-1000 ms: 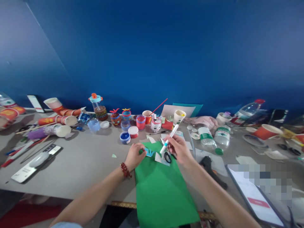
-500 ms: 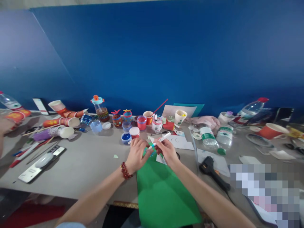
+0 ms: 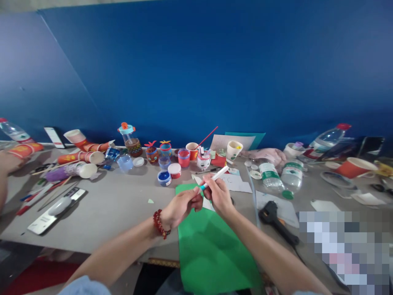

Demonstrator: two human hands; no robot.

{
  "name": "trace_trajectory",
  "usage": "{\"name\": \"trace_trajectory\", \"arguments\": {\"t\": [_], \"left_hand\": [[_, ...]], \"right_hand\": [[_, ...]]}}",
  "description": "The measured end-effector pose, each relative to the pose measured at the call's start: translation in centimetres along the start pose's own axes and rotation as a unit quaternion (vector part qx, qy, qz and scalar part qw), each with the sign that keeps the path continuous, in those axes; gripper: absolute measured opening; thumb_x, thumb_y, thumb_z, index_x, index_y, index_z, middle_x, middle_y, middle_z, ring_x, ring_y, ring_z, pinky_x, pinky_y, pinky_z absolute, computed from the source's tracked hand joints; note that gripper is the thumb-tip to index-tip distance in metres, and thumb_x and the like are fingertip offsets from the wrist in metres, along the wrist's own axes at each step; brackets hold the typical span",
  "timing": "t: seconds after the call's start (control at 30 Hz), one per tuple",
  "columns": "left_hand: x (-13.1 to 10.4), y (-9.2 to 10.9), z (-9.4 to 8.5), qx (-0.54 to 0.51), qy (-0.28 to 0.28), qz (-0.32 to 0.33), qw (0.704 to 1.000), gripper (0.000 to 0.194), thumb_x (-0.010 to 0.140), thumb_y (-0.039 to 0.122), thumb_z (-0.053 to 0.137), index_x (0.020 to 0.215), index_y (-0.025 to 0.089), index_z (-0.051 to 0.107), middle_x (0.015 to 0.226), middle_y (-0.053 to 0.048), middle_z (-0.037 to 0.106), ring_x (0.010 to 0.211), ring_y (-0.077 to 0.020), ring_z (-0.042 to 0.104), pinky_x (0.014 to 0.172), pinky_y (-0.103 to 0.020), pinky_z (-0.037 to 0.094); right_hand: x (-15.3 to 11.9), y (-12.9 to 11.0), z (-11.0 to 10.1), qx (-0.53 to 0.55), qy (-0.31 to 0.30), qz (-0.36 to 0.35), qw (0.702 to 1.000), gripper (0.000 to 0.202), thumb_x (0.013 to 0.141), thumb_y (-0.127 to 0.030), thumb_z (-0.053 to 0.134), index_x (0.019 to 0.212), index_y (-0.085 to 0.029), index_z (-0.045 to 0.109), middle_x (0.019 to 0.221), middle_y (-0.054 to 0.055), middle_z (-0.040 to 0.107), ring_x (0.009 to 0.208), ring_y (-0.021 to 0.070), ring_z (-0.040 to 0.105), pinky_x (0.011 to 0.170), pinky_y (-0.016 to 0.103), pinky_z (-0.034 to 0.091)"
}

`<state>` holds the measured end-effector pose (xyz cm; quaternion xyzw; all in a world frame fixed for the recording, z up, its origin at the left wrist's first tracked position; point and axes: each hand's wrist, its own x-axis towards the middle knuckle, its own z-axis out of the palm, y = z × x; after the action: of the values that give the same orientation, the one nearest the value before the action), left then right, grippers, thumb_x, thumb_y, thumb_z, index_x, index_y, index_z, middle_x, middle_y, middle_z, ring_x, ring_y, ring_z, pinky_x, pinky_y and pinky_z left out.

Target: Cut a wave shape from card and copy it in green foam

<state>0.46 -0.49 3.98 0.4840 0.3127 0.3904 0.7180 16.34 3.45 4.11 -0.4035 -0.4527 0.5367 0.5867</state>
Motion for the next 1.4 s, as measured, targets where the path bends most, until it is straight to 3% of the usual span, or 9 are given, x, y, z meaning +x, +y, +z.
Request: {"name": "trace_trajectory", "arguments": {"t": [0.1,0.17,0.27,0.33,0.47,0.73,1.17,1.3,1.4], "left_hand": [[-2.1,-0.2,-1.5,0.021,-0.031,-0.065,0.997,0.044,0.09,0.051,0.038,0.058,0.022,0.033,0.053,0.005,0.025,0.051,-0.0122,0.034,0.056,-0.03,0.037],[-2.3,-0.6,-3.3,0.179,0.045,0.031,0.982,0.044,0.092,0.049,0.033,0.059,0.021,0.04,0.056,0.001,0.038,0.055,-0.0143,0.041,0.059,-0.03,0.039],[0.4,-1.1,-6.0,0.52,0.106,0.151,0.834,0.028,0.089,0.04,0.046,0.072,0.02,0.056,0.072,-0.005,0.056,0.072,-0.0197,0.052,0.072,-0.032,0.041],[3.0,-1.4,-7.3,0.656,0.098,0.168,0.729,0.025,0.091,0.031,0.042,0.078,0.019,0.059,0.079,-0.008,0.06,0.08,-0.0219,0.056,0.078,-0.034,0.042],[5.9,-2.0,-8.1,0.683,0.101,0.184,0.7,0.018,0.085,0.02,0.052,0.1,0.016,0.06,0.106,-0.012,0.061,0.106,-0.0262,0.052,0.096,-0.041,0.038],[3.5,-4.0,-7.9,0.761,-0.011,0.213,0.613,0.031,0.08,0.023,0.063,0.11,0.02,0.057,0.127,-0.013,0.053,0.125,-0.0309,0.04,0.104,-0.049,0.026],[4.9,-3.4,-8.3,0.693,-0.047,0.161,0.701,0.023,0.075,0.027,0.066,0.093,0.018,0.055,0.096,-0.009,0.06,0.097,-0.0273,0.053,0.088,-0.039,0.035],[4.9,-3.6,-8.3,0.628,-0.042,0.149,0.763,0.02,0.073,0.022,0.066,0.09,0.018,0.056,0.09,-0.007,0.062,0.091,-0.0252,0.056,0.086,-0.038,0.037],[4.8,-3.7,-8.2,0.596,-0.04,0.147,0.789,0.015,0.075,0.019,0.062,0.089,0.018,0.056,0.087,-0.005,0.063,0.086,-0.0222,0.057,0.081,-0.035,0.039]], "right_hand": [[1.6,-2.7,-3.9,0.079,0.144,-0.061,0.985,0.036,0.073,-0.045,0.065,0.056,-0.02,0.044,0.035,-0.01,0.03,0.031,0.0047,0.024,0.032,0.019,0.018],[2.0,-3.5,-5.9,0.075,0.187,-0.138,0.97,0.03,0.078,-0.042,0.062,0.062,-0.02,0.05,0.036,-0.01,0.034,0.032,0.0049,0.026,0.034,0.018,0.024],[1.2,-2.1,-6.2,-0.035,0.071,-0.087,0.993,0.026,0.077,-0.043,0.066,0.075,-0.018,0.059,0.048,-0.004,0.052,0.039,0.0074,0.041,0.036,0.018,0.028],[0.3,-0.1,-5.3,-0.097,0.02,-0.046,0.994,0.031,0.076,-0.048,0.066,0.082,-0.018,0.062,0.058,0.0,0.061,0.042,0.0088,0.046,0.037,0.02,0.031],[-0.9,2.8,-4.3,-0.142,-0.05,-0.028,0.988,0.039,0.08,-0.052,0.059,0.102,-0.02,0.063,0.079,0.003,0.069,0.048,0.0107,0.053,0.044,0.023,0.042],[-1.4,4.3,-5.8,-0.196,-0.067,-0.027,0.978,0.034,0.086,-0.048,0.053,0.104,-0.02,0.062,0.084,0.005,0.067,0.059,0.0133,0.057,0.053,0.023,0.046],[-1.8,6.4,-6.7,-0.335,-0.077,-0.062,0.937,0.029,0.09,-0.043,0.046,0.106,-0.023,0.06,0.086,0.004,0.067,0.069,0.0184,0.063,0.065,0.028,0.049],[-1.6,5.5,-6.7,-0.4,-0.121,-0.116,0.901,0.026,0.093,-0.036,0.043,0.109,-0.023,0.058,0.093,0.005,0.067,0.078,0.0191,0.063,0.071,0.028,0.048],[-0.5,4.6,-6.2,-0.483,-0.155,-0.153,0.848,0.027,0.092,-0.03,0.043,0.114,-0.02,0.055,0.101,0.007,0.066,0.087,0.0201,0.063,0.077,0.028,0.046]]}}
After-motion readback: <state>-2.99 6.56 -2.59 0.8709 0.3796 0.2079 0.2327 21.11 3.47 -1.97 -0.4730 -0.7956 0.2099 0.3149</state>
